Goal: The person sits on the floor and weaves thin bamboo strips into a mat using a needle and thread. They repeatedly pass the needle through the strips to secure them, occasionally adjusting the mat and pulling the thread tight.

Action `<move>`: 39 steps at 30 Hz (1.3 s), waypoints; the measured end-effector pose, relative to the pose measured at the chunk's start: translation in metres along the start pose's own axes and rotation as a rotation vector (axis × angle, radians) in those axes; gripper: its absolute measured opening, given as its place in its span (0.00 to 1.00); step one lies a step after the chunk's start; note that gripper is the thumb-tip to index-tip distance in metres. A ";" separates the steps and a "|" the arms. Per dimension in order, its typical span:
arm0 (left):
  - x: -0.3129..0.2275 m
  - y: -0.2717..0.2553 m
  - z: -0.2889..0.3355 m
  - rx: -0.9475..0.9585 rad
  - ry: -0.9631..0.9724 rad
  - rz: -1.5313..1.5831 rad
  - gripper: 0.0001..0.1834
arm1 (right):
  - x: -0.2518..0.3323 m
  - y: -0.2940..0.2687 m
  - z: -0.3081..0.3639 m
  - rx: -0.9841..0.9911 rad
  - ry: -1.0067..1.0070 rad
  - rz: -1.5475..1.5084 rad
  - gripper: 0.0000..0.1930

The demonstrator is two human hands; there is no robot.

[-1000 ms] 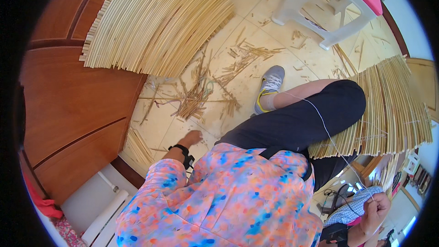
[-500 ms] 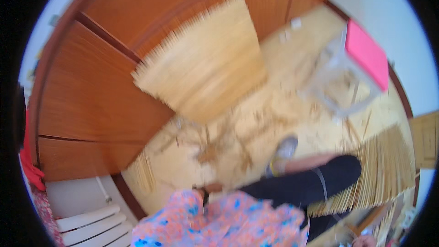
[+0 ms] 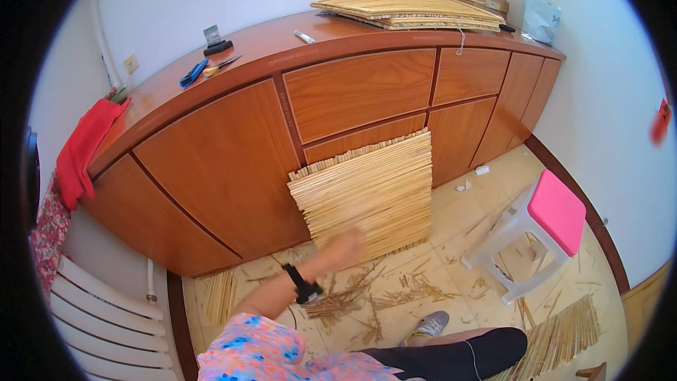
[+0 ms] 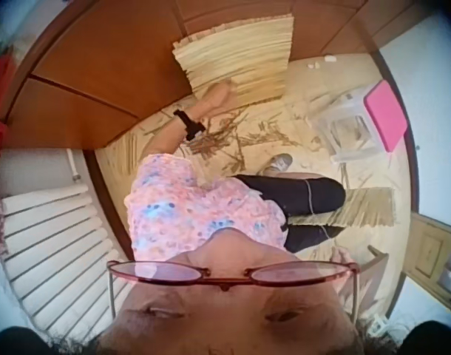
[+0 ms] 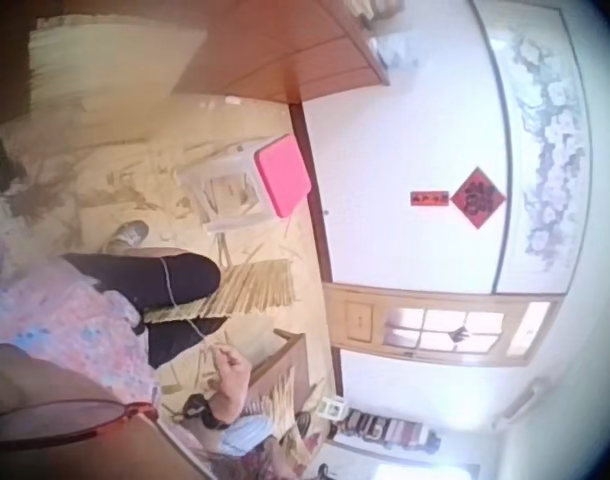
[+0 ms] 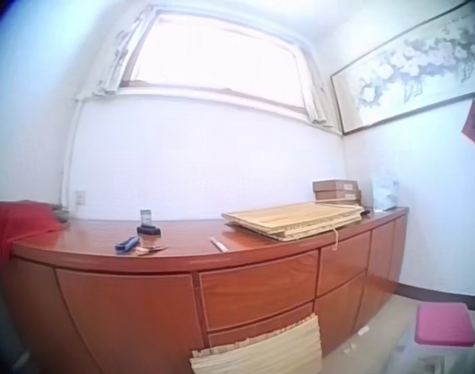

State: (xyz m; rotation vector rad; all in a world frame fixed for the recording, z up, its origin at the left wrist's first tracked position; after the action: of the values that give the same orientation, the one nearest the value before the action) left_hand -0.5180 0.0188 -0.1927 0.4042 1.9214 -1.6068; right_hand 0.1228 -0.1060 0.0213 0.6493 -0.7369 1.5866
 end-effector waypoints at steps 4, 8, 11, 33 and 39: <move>-0.124 -0.236 -0.024 -0.892 0.610 -0.537 0.02 | -0.002 -0.010 0.005 -0.061 0.044 -0.183 0.13; -0.130 -0.410 -0.011 -1.224 0.153 -0.835 0.08 | -0.002 -0.014 0.002 -0.059 -0.383 0.454 0.06; -0.086 -0.477 -0.035 -1.035 -0.322 -0.928 0.15 | 0.019 0.021 0.004 -0.029 -0.420 0.396 0.02; -0.378 -0.054 0.060 0.198 0.268 1.277 0.08 | 0.015 -0.018 -0.005 0.113 -0.544 -0.281 0.09; -0.469 0.052 0.150 1.118 0.581 0.892 0.20 | 0.028 -0.018 0.018 -0.065 -0.514 -0.169 0.10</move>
State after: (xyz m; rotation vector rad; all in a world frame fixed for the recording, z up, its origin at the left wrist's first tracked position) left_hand -0.0863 -0.0482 0.0410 1.9937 0.6443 -1.7942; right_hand 0.1369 -0.1008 0.0562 1.0617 -1.0735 1.2432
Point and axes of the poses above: each hand's wrist, its own z-axis away from the middle knuckle, its own y-axis out of the palm, x = y × z, the point moved 7 cm from there along -z, towards the middle knuckle, and after that the axes turned 6 degrees about x, right-handed, at the moved point
